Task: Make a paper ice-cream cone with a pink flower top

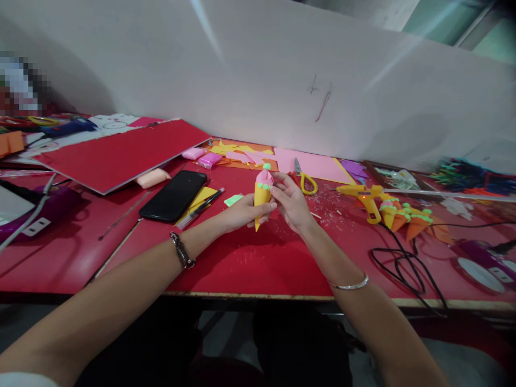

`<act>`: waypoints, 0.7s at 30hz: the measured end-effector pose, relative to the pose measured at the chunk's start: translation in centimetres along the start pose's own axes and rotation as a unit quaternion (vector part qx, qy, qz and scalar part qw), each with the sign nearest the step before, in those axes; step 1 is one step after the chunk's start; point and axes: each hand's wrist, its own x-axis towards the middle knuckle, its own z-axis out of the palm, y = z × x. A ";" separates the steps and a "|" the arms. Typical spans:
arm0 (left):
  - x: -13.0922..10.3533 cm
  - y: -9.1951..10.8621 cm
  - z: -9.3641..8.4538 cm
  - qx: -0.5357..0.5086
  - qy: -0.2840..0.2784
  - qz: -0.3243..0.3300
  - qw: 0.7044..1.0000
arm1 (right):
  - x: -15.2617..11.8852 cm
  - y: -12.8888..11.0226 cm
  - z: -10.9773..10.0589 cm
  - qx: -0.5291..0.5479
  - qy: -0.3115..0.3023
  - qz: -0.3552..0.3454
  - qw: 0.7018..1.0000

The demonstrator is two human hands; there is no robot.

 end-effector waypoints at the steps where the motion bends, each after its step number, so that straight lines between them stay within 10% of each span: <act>1: 0.0 0.0 0.0 0.000 0.000 -0.002 1.000 | 0.0 0.0 0.0 0.004 0.003 0.001 1.000; 15: 0.2 0.0 0.0 0.052 0.058 -0.031 0.996 | 0.2 -0.1 -0.3 0.014 0.015 -0.029 0.999; 21: 0.4 -0.3 -0.7 0.027 0.108 -0.048 0.993 | 0.0 -0.3 -1.8 -0.278 -0.044 -0.054 0.958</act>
